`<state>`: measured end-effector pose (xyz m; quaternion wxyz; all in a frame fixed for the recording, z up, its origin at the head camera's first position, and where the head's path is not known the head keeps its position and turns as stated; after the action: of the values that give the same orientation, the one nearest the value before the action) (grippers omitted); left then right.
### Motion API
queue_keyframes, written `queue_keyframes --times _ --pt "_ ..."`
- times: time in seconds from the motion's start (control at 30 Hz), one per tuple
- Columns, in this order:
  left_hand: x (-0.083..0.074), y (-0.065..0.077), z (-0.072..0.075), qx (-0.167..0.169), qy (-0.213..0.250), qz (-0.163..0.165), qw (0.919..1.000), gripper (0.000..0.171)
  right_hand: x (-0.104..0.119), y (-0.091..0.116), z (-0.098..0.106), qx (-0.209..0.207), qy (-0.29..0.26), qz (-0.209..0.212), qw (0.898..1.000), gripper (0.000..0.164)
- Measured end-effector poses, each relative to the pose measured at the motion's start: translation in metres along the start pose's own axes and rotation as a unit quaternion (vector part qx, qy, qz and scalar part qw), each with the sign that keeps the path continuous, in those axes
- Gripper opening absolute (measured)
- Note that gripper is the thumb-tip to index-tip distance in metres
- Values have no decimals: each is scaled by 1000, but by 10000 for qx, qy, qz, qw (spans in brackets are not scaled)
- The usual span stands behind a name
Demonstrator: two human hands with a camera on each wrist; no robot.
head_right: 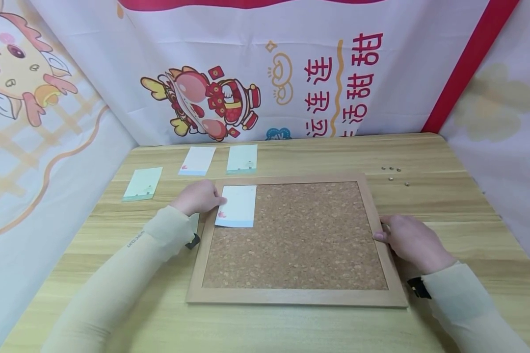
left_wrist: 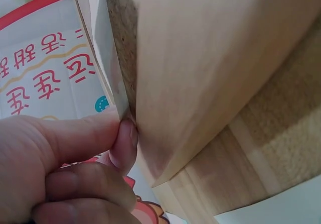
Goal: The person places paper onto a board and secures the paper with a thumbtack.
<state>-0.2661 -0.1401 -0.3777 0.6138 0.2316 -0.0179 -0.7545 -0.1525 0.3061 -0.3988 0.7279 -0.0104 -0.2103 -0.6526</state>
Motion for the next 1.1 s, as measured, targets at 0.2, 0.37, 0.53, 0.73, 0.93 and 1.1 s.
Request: queue_keyframes --times 0.2,0.37,0.53,0.73,0.93,1.1 --pt "-3 0 1 -33 -169 19 9999 47 0 0 -1 -17 13 -1 10000 42" --pt "-7 3 3 -31 -170 93 9998 39 0 0 -1 10 7 -48 10000 46" --pt "-9 6 2 -193 -32 88 9998 31 -1 0 -1 33 22 -86 10000 49" --pt "-10 5 -4 -577 -560 -1409 9868 15 -1 0 0 65 47 -12 10000 43" --pt "1 8 -9 -376 -785 -2197 9717 35 1 0 0 129 58 4 9999 38" --pt "8 15 -11 -50 -639 -1920 9793 68 1 -1 0 150 76 12 9999 34"
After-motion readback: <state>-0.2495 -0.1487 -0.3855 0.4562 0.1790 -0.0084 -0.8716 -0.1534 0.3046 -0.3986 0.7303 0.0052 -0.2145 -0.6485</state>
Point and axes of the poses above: each hand's wrist, its own y-axis away from the middle knuckle, its own z-axis out of the back of the hand, x = y × z, the point moved 2 cm from there along -y, towards the middle knuckle, and after that the axes turned 4 degrees about -z, right-handed, at the moved point
